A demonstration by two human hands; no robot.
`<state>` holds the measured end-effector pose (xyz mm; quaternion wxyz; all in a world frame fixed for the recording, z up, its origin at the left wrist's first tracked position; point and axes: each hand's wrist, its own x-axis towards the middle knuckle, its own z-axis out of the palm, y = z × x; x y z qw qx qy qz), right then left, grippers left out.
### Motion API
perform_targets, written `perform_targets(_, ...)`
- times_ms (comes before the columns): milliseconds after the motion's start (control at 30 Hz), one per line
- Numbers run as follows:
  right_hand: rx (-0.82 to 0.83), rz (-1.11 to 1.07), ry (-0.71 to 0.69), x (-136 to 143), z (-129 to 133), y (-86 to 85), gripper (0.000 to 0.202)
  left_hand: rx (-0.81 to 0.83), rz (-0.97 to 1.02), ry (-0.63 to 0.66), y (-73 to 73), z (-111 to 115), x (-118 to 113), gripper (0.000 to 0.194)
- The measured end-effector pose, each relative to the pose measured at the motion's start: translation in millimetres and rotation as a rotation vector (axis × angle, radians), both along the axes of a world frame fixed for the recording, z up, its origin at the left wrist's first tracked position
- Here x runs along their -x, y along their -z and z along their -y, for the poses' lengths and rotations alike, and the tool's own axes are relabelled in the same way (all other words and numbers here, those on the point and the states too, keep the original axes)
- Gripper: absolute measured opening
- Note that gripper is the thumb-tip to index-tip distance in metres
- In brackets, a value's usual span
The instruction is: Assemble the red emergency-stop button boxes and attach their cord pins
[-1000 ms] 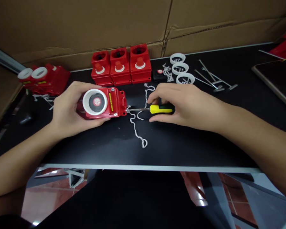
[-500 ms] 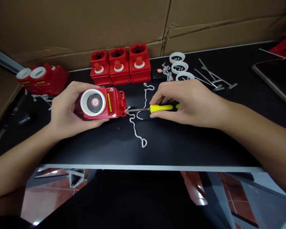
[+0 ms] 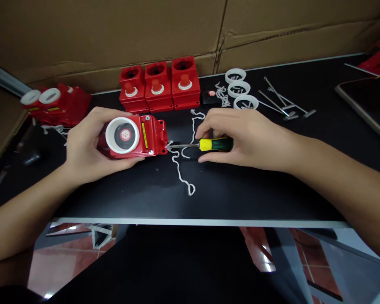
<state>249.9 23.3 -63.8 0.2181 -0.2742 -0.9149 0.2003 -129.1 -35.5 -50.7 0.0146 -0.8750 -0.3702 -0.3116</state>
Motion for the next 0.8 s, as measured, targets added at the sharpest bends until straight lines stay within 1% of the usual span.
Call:
perform_targets(133,0.023,-0.025,0.018,0.0,3.9,-3.9,0.042,-0.016,0.011,0.018,1.6,0.2,-0.5,0.065)
perform_targets(333,0.040,0.004,0.011,-2.0,5.3,-6.5,0.048,-0.030,-0.007,0.008,0.6,-1.3,-0.9,0.066)
perform_targets(467,0.031,0.033,-0.026,-1.7,2.5,-5.6,0.042,0.028,-0.006,-0.018,-1.7,0.1,-1.0,0.060)
perform_targets(633,0.017,0.084,-0.042,-0.5,-0.1,-4.5,0.044,0.005,0.033,0.023,-2.1,0.8,-1.4,0.059)
perform_targets(800,0.038,0.123,-0.056,1.7,1.4,-7.1,0.048,0.012,-0.012,0.007,-2.4,-1.6,1.4,0.064)
